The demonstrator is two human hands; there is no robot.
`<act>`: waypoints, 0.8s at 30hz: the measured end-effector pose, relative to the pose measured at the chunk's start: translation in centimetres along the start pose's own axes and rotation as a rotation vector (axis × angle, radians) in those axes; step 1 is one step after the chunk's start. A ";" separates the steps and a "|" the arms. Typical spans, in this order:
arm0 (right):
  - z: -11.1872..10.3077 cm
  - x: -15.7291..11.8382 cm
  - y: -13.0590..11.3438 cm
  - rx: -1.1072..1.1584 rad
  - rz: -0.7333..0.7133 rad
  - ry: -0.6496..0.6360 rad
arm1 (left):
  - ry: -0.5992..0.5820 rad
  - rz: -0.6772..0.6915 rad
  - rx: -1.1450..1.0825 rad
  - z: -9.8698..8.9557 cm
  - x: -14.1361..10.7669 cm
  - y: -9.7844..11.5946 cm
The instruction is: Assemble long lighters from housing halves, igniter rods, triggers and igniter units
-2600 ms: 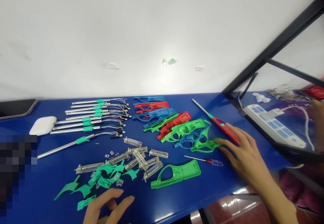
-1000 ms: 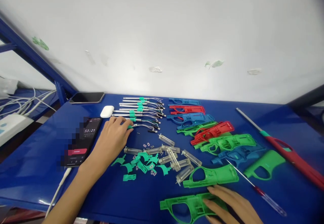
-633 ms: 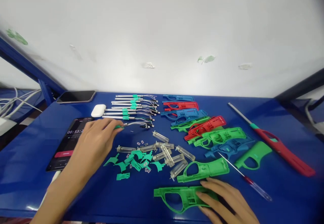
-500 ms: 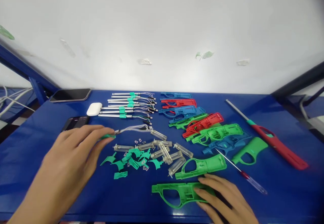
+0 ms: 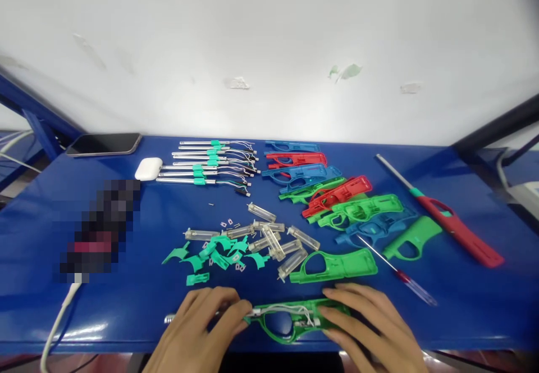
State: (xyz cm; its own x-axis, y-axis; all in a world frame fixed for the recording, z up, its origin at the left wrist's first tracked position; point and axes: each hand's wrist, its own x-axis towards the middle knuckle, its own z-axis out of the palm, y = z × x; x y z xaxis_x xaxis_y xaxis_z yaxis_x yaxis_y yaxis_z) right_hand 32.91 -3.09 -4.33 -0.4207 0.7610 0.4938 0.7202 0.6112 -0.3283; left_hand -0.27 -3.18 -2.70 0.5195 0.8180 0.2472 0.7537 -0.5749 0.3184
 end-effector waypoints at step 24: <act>0.1 -0.7 0.1 0.064 0.082 -0.032 | -0.020 -0.023 0.022 0.7 -2.4 -0.2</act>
State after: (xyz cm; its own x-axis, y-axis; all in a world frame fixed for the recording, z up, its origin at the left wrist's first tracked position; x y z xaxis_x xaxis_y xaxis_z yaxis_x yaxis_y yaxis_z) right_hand 33.23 -3.60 -4.77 -0.3797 0.8150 0.4377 0.7168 0.5583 -0.4177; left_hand -1.38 -4.96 -4.04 0.5097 0.8314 0.2212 0.7740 -0.5554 0.3039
